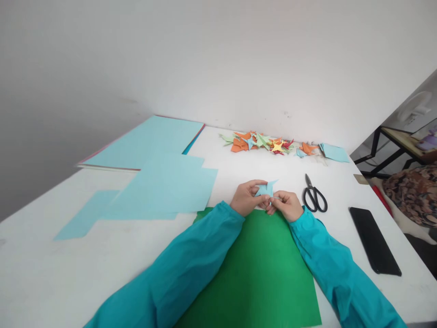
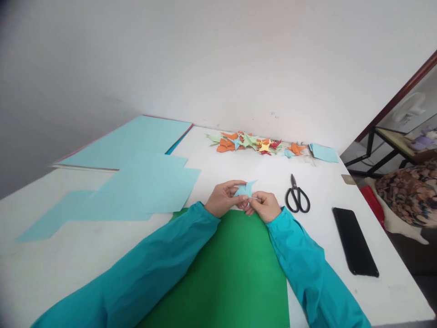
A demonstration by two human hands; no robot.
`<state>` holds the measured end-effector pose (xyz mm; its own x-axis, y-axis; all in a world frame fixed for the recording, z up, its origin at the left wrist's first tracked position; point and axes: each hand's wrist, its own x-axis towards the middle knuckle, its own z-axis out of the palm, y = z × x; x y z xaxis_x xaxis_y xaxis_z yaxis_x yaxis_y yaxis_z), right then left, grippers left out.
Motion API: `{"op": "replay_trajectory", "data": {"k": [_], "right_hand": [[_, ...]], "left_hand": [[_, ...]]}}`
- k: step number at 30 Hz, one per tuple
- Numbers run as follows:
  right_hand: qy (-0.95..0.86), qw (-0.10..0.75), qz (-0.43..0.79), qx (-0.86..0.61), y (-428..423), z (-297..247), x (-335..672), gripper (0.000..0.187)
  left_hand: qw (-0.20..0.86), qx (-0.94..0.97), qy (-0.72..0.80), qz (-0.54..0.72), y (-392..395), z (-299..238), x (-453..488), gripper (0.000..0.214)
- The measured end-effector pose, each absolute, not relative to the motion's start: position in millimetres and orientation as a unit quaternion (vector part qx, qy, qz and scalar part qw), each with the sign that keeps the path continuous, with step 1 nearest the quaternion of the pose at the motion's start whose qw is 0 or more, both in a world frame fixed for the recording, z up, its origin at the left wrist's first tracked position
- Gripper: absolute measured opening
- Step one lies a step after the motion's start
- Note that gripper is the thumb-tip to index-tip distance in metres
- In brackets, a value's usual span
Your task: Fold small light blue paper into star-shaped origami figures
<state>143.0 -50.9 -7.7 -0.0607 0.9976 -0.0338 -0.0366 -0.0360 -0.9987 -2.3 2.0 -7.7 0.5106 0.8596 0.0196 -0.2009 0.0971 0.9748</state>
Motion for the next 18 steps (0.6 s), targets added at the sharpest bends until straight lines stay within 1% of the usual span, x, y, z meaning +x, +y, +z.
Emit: {"op": "replay_trajectory", "data": {"k": [3,8,10,11,12,15,18], "right_hand": [[-0.484,0.493,0.542,-0.480,-51,-9,142,0.028],[-0.458,0.530,0.514,-0.496,-48,-12,142,0.025],[-0.448,0.538,0.520,-0.489,-46,-13,144,0.025],[-0.444,0.543,0.525,-0.482,-45,-13,146,0.024],[-0.440,0.546,0.533,-0.474,-45,-13,148,0.023],[-0.434,0.543,0.562,-0.448,-43,-14,151,0.022],[-0.427,0.555,0.563,-0.440,-42,-16,152,0.022]], "left_hand": [[0.671,0.551,0.292,0.401,1,-7,-1,0.064],[0.670,0.540,0.294,0.416,-2,-1,0,0.098],[0.685,0.520,0.293,0.417,-2,-1,-1,0.100],[0.695,0.507,0.293,0.417,-1,-1,-2,0.095],[0.704,0.494,0.294,0.417,0,-1,-3,0.086],[0.709,0.497,0.304,0.398,3,-2,-4,0.052],[0.675,0.549,0.322,0.373,2,-2,-5,0.035]]}}
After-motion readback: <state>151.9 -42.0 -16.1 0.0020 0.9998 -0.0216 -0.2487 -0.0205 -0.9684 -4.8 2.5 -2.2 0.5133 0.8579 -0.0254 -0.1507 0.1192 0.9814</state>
